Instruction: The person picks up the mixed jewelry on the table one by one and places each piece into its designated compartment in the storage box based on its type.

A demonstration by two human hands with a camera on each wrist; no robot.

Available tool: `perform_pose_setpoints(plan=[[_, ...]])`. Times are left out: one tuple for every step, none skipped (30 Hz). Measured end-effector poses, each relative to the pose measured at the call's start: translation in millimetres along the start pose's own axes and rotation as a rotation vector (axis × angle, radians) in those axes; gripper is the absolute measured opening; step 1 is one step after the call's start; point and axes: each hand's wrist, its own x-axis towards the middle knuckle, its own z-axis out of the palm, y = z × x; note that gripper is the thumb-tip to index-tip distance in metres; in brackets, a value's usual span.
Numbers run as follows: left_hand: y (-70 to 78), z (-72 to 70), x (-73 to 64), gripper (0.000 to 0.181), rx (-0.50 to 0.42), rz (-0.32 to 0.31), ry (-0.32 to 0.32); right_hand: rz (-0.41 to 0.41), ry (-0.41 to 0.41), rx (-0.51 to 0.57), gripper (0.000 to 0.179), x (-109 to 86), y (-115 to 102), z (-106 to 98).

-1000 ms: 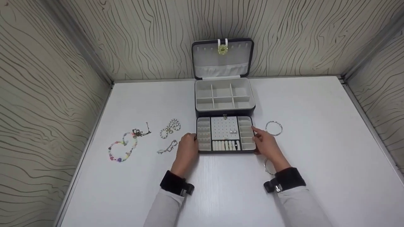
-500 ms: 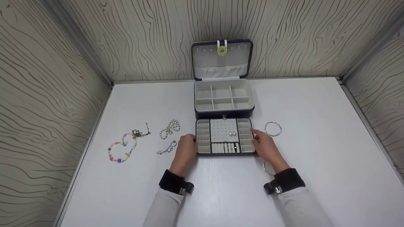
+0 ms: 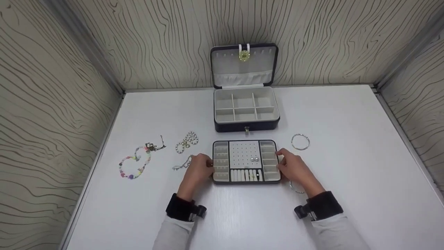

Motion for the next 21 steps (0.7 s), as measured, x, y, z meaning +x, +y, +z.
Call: perform_pose_setpoints(plan=[[-0.9,-0.8,-1.2,0.012,0.003,0.002,-0.004,-0.004,-0.005,-0.008,0.042,-1.1,-0.5,0.0],[-1.5,-1.6,-2.3,0.013,0.006,0.002,-0.008,-0.009,-0.014,-0.014,0.041,-2.2,-1.0,0.0],[-2.0,-2.3,-3.2,0.013,0.012,0.003,-0.01,-0.012,-0.021,-0.02,0.04,-3.2,-1.7,0.1],[-2.4,-2.9,-4.0,0.013,0.018,0.004,-0.012,-0.015,-0.033,-0.025,0.04,-4.3,-2.5,-0.1],[-2.1,-3.4,-5.0,0.013,0.009,-0.009,-0.02,-0.017,-0.045,-0.028,0.04,-5.1,-3.3,-0.4],[-2.1,-4.1,-5.7,0.013,0.0,-0.019,-0.031,-0.018,-0.055,-0.033,0.04,-5.8,-3.7,-0.5],[-2.1,-4.6,-6.6,0.013,-0.007,-0.027,-0.041,-0.02,-0.068,-0.033,0.039,-6.3,-4.2,-0.8],[-1.8,-5.2,-7.5,0.013,-0.019,-0.04,-0.053,-0.022,-0.079,-0.034,0.039,-6.6,-4.8,-1.2],[-1.8,-5.7,-8.2,0.013,-0.028,-0.05,-0.064,-0.024,-0.085,-0.037,0.039,-6.9,-5.5,-1.5],[-1.6,-6.4,-9.1,0.012,-0.036,-0.06,-0.078,-0.026,-0.09,-0.039,0.039,-7.2,-6.3,-2.1],[-1.4,-7.3,-9.8,0.012,-0.04,-0.068,-0.086,-0.028,-0.095,-0.04,0.038,-7.5,-6.8,-2.6],[-1.5,-7.9,-10.5,0.012,-0.04,-0.07,-0.092,-0.037,-0.102,-0.045,0.038,-7.6,-7.2,-3.1],[-1.5,-8.5,-11.3,0.011,-0.04,-0.074,-0.099,-0.039,-0.11,-0.048,0.038,-7.9,-7.9,-3.7],[-1.5,-9.0,-11.9,0.011,-0.044,-0.083,-0.106,-0.04,-0.117,-0.054,0.038,-8.0,-8.2,-4.0],[-1.4,-9.4,-12.5,0.011,-0.049,-0.089,-0.113,-0.038,-0.126,-0.056,0.038,-8.4,-8.5,-4.3],[-1.5,-9.8,-13.0,0.011,-0.055,-0.091,-0.118,-0.036,-0.136,-0.059,0.038,-8.4,-8.6,-4.9],[-1.6,-10.0,-13.3,0.012,-0.062,-0.094,-0.12,-0.032,-0.147,-0.059,0.038,-8.3,-8.8,-5.6],[-1.5,-10.1,-13.7,0.012,-0.071,-0.099,-0.124,-0.026,-0.156,-0.06,0.037,-8.0,-9.0,-6.4],[-1.3,-10.1,-13.9,0.012,-0.08,-0.106,-0.128,-0.015,-0.161,-0.058,0.036,-7.4,-9.3,-7.2],[-1.4,-10.0,-14.0,0.012,-0.085,-0.108,-0.129,-0.011,-0.164,-0.059,0.035,-6.5,-9.8,-8.5],[-1.9,-9.8,-13.9,0.012,-0.088,-0.104,-0.128,-0.009,-0.162,-0.063,0.034,-5.2,-10.2,-10.1]])
